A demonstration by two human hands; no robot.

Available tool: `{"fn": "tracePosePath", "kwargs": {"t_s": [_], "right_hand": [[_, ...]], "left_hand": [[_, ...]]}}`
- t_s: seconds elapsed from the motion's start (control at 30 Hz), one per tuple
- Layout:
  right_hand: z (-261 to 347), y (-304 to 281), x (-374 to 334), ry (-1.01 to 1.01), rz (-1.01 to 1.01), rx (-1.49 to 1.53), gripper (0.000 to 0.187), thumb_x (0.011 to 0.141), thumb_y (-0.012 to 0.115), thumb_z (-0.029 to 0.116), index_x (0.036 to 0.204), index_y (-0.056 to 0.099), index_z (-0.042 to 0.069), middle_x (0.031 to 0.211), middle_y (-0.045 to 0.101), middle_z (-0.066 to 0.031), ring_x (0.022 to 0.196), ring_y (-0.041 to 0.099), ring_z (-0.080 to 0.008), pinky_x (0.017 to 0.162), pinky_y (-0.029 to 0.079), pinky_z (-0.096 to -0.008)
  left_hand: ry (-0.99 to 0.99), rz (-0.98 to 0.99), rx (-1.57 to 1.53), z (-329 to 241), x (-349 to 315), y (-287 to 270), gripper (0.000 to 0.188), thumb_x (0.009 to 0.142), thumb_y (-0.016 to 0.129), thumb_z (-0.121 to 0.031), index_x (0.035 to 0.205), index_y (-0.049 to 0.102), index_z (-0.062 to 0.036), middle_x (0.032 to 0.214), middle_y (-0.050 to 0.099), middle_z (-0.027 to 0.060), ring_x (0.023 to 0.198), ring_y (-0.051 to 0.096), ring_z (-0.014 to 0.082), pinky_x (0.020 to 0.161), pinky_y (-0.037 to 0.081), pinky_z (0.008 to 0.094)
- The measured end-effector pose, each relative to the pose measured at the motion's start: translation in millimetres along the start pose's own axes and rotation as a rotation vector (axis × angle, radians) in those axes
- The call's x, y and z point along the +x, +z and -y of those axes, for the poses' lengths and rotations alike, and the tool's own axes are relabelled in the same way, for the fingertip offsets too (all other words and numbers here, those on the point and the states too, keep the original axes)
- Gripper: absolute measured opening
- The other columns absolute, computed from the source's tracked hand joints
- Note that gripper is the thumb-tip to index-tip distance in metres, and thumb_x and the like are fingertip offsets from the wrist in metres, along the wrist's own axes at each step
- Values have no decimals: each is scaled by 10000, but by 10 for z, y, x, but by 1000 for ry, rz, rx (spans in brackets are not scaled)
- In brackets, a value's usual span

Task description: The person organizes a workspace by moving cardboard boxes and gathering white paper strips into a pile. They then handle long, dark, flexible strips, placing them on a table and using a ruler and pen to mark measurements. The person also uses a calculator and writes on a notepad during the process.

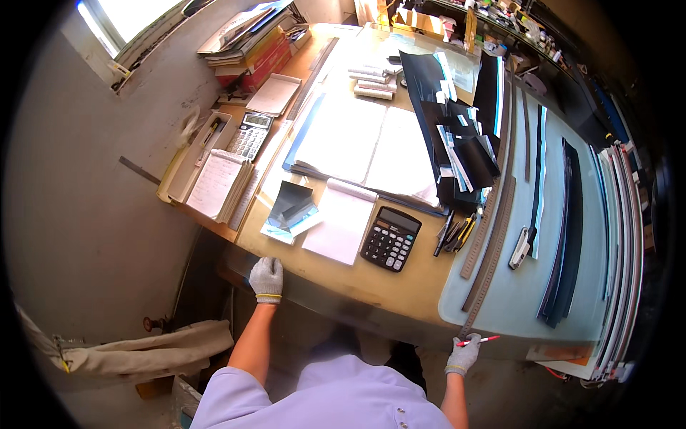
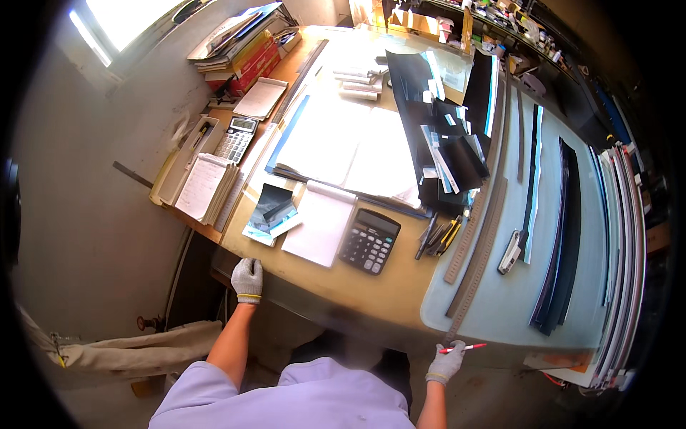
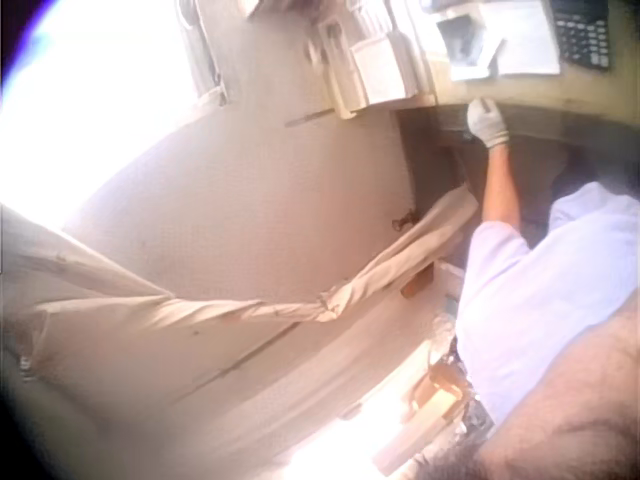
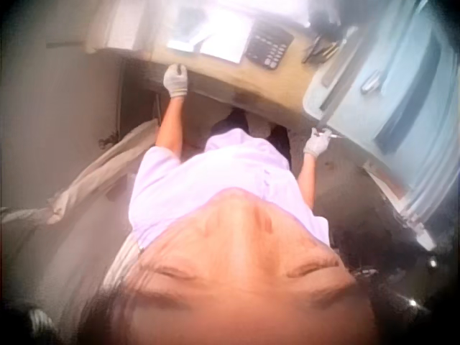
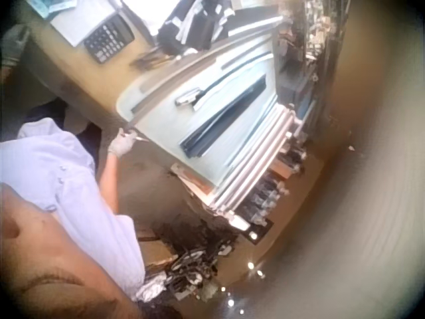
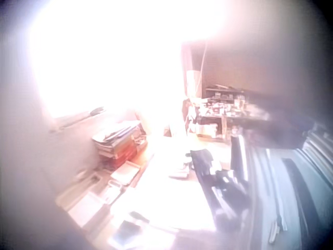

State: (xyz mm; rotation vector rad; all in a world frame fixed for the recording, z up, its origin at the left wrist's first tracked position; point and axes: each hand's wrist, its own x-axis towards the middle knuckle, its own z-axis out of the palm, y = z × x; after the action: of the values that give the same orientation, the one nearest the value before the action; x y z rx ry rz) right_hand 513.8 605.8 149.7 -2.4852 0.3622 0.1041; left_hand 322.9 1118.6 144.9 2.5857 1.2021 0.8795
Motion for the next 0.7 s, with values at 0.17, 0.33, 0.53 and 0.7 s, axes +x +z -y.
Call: {"fn": "tracePosePath", "kwargs": {"t_s": [0.17,0.33,0.53,0.7], "right_hand": [[-93,-91,-191,55,-54,-106,324,728,691,-152,905,498,39,886,494,-76,762,470,-188,716,530,-335],[-370,-56,-245,250,-54,28,329,760,755,-67,899,486,60,754,484,-33,653,455,-155,605,466,-323],[-534,-20,-185,289,-65,299,335,785,770,-12,907,466,56,769,506,-26,652,444,-134,582,439,-310],[-471,-40,-165,114,-48,86,295,825,749,35,797,456,53,718,474,2,644,390,-120,604,396,-299]], "left_hand": [[6,29,7,-34,212,35,112,851,660,-176,829,640,-68,773,619,131,731,613,347,664,480,443],[42,28,-36,-27,239,-15,92,832,667,-152,818,617,-76,741,583,128,688,590,343,632,466,448],[56,72,-72,-36,270,-61,77,829,658,-124,829,608,-65,747,575,131,699,583,343,652,460,441],[77,65,-43,-8,265,-35,90,829,666,-153,814,601,-93,731,565,115,682,579,322,634,451,436]]}}
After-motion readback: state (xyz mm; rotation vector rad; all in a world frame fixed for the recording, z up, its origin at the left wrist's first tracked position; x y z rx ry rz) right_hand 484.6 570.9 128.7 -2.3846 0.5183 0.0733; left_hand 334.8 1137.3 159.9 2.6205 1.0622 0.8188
